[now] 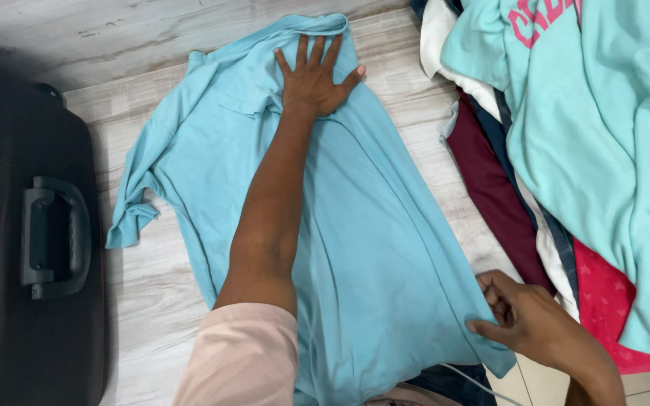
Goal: The person folds a light green t-shirt, a light blue t-shirt, and a turquoise graphic t-shirt on a table. Each shirt is folded neatly and placed into an open suitcase. The person handles the shirts one at a time, smoothing and aligning them before folding.
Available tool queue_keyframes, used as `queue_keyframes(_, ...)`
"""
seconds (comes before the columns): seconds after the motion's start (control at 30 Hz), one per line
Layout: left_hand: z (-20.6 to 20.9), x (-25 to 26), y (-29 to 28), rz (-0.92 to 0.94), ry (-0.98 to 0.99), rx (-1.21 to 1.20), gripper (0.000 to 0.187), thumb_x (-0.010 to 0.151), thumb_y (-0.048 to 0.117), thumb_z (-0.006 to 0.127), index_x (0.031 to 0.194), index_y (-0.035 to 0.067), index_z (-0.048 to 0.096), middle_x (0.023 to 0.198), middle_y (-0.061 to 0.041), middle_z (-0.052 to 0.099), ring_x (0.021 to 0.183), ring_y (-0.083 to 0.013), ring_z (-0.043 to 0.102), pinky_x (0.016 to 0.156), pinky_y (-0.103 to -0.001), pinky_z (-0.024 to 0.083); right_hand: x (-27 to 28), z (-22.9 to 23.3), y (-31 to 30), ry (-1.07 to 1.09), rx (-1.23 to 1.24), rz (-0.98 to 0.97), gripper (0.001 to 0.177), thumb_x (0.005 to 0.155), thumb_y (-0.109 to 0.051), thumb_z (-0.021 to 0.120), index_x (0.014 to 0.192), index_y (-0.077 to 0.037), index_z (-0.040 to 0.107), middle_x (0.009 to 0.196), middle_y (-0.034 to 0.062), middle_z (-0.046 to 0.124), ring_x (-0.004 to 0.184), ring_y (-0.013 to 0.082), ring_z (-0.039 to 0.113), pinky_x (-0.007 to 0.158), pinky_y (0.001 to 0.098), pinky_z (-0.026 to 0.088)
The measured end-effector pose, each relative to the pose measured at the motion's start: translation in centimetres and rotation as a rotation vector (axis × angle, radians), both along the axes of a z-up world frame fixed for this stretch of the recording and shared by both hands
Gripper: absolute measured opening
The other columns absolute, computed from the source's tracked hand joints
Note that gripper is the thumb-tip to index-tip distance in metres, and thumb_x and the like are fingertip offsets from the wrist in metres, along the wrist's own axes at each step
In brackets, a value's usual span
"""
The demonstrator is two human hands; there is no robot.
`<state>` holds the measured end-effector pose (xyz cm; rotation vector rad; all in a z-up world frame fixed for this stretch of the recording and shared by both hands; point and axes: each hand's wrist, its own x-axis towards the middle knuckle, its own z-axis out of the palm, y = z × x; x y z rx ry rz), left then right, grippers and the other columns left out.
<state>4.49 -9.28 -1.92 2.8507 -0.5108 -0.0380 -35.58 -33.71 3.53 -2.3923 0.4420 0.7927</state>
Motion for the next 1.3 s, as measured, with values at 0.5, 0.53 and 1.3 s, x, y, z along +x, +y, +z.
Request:
queue_keyframes(0.5,0.0,-3.7,7.8,0.337,0.047,-0.054,0.113,0.085,0.090,0.029,0.164,0.012,0.010,0.173,-0.011,0.002,0.156,-0.0380,-0.010,0.113,-0.077,-0.012,-4.6,0.2,-3.2,-0.787,-0.137,-0.303,0.042,0.079,-0.028,0.088,0.103,0.001,0.071,0.081,0.0113,0.073,0.068,0.0131,0.066,0.060,0.0275,0.051)
queue_keyframes(0.53,0.2,-3.6,8.5,0.327,0.050,-0.109,0.112,0.086,0.088,0.032,0.164,0.011,0.011,0.172,-0.013,0.006,0.156,-0.0386,-0.005,0.114,-0.077,-0.010,-4.6,0.1,-3.3,-0.855,-0.082,-0.298,0.041,0.080,-0.027,0.089,0.104,0.001,0.071,0.081,0.0094,0.072,0.072,0.0109,0.066,0.063,0.0252,0.052)
queue_keyframes(1.3,2.1,-23.8,22.2,0.365,-0.278,-0.141,0.097,0.084,0.059,0.076,0.141,-0.011,0.042,0.149,-0.036,0.036,0.141,-0.0502,0.029,0.111,-0.071,0.011,9.1,2.3,5.9,-1.071,0.147,0.280,0.025,0.096,-0.023,0.079,0.112,-0.005,0.072,0.101,0.0104,0.074,0.081,0.0182,0.073,0.065,0.0298,0.057)
